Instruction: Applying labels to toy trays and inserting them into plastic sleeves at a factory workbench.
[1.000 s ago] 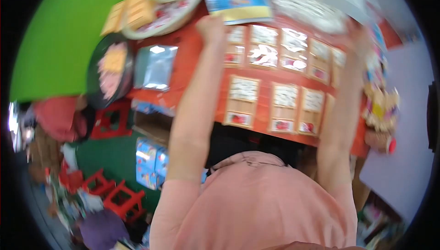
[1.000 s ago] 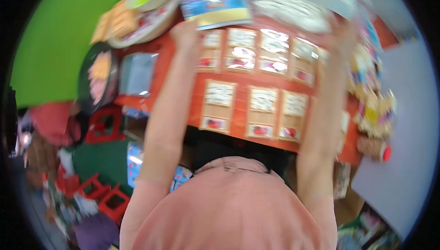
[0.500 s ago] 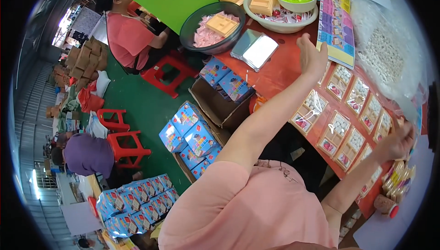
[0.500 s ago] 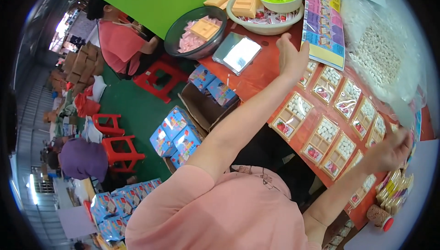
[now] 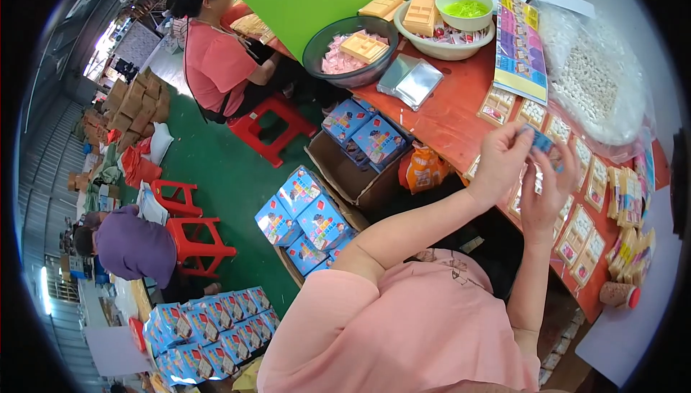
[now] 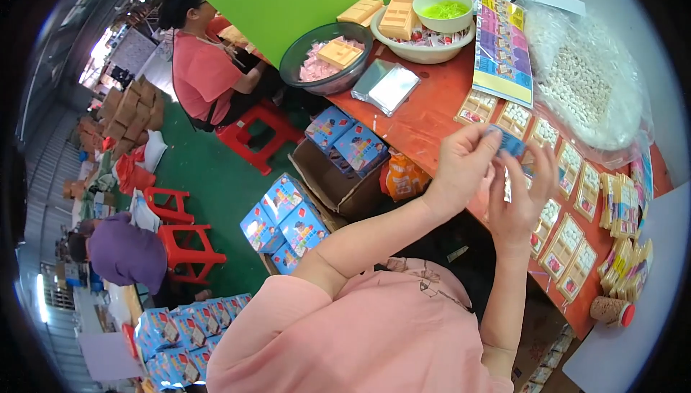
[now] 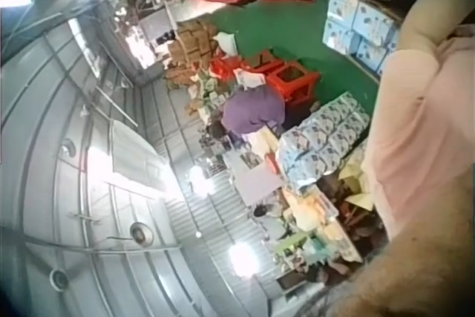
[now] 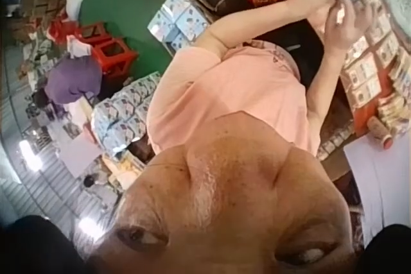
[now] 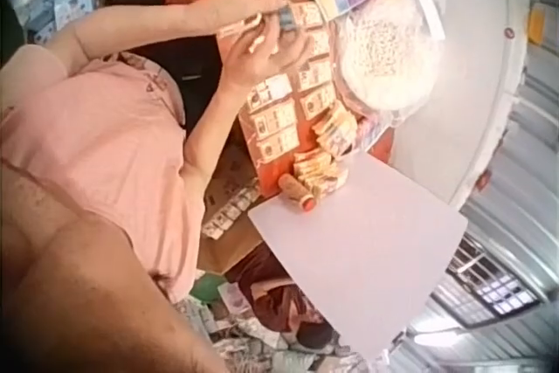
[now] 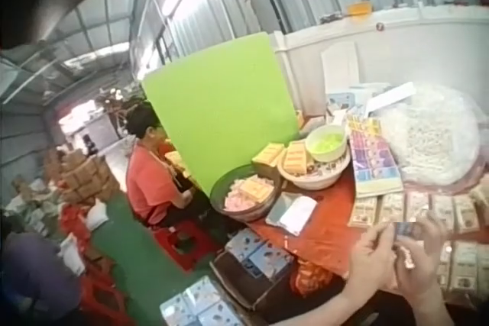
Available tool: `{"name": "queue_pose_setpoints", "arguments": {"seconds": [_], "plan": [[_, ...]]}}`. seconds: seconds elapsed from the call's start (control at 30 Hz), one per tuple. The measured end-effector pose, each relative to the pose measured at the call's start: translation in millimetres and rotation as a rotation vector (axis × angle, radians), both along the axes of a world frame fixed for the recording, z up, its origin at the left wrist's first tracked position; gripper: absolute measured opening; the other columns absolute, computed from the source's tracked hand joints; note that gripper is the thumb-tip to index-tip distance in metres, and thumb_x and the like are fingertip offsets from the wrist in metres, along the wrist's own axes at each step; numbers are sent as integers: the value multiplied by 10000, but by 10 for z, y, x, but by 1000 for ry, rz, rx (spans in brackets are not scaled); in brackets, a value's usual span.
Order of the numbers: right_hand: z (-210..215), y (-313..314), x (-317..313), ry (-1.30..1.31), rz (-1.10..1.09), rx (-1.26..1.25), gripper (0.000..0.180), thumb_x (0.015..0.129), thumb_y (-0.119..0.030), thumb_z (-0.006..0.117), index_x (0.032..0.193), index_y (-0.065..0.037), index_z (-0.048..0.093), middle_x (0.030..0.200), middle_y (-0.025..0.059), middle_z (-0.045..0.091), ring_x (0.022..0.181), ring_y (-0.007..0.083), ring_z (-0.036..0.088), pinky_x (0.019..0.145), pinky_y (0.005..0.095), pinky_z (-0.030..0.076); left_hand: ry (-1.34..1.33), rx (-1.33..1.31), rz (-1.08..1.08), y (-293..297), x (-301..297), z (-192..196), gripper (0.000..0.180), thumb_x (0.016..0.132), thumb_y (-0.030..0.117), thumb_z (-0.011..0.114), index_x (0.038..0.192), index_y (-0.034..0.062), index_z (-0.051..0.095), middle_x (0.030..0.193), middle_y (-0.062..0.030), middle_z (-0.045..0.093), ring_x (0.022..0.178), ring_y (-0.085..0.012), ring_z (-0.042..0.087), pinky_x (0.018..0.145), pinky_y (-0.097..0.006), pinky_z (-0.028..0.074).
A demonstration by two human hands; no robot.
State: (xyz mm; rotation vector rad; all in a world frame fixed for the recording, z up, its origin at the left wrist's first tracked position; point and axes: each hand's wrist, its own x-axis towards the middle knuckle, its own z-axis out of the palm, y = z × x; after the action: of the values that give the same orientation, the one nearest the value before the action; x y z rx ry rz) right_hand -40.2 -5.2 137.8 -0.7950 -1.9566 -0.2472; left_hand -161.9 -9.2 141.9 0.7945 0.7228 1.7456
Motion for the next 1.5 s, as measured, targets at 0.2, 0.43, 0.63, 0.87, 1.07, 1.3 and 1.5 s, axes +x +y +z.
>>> {"name": "queue_pose_setpoints", "arguments": {"seconds": [0.2,0.43,0.63,0.87,1.07,1.3,1.5], "plan": [[-321,-127,466,665,221,-753,390,984,-131,627,1355,-28,561,1290,101,578,1244,211,536,1035,360,426,35,-111,-19,-428,-284,40,180,1027,198,580,995,43,667,805,23,662,629,-34,577,547,-181,418],[-592,-647,559,840,391,-1228,406,1016,-132,578,1397,-7,511,977,27,592,818,92,548,747,227,457,-65,-220,-163,-884,-386,-273,219,1003,255,633,1031,40,662,827,-16,697,615,-57,617,503,-184,443],[-983,-966,758,1112,559,-1522,328,966,-126,645,1258,2,569,935,22,602,698,104,535,622,253,446,-26,-312,-155,-1080,-385,-649,225,978,253,671,1024,33,670,826,-17,694,608,-55,606,501,-184,435],[-1002,-990,618,696,200,-1351,322,938,-56,650,1242,-25,549,973,10,590,766,69,532,625,226,437,179,-537,-27,-1086,-578,-1088,146,896,145,753,981,27,740,775,5,668,587,-54,539,513,-197,398],[-998,-825,598,513,99,-1322,209,970,-7,597,1167,-62,554,945,-26,573,806,37,516,696,203,416,230,-630,21,-923,-627,-1286,426,832,11,787,1221,-57,627,770,-1,637,555,-42,496,472,-197,355],[-799,-344,341,257,83,-995,126,959,-20,595,1038,-27,694,896,53,624,796,121,593,705,262,474,345,-522,69,-343,-847,-988,533,827,-4,775,1279,-30,494,810,-46,659,600,-56,536,476,-199,375],[-905,64,143,-10,-96,-801,177,933,-21,598,1058,-85,704,887,111,606,800,267,627,687,355,497,553,-479,90,196,-928,-1057,495,845,18,763,1261,-32,500,819,-48,664,675,-65,580,537,-206,430]]}}
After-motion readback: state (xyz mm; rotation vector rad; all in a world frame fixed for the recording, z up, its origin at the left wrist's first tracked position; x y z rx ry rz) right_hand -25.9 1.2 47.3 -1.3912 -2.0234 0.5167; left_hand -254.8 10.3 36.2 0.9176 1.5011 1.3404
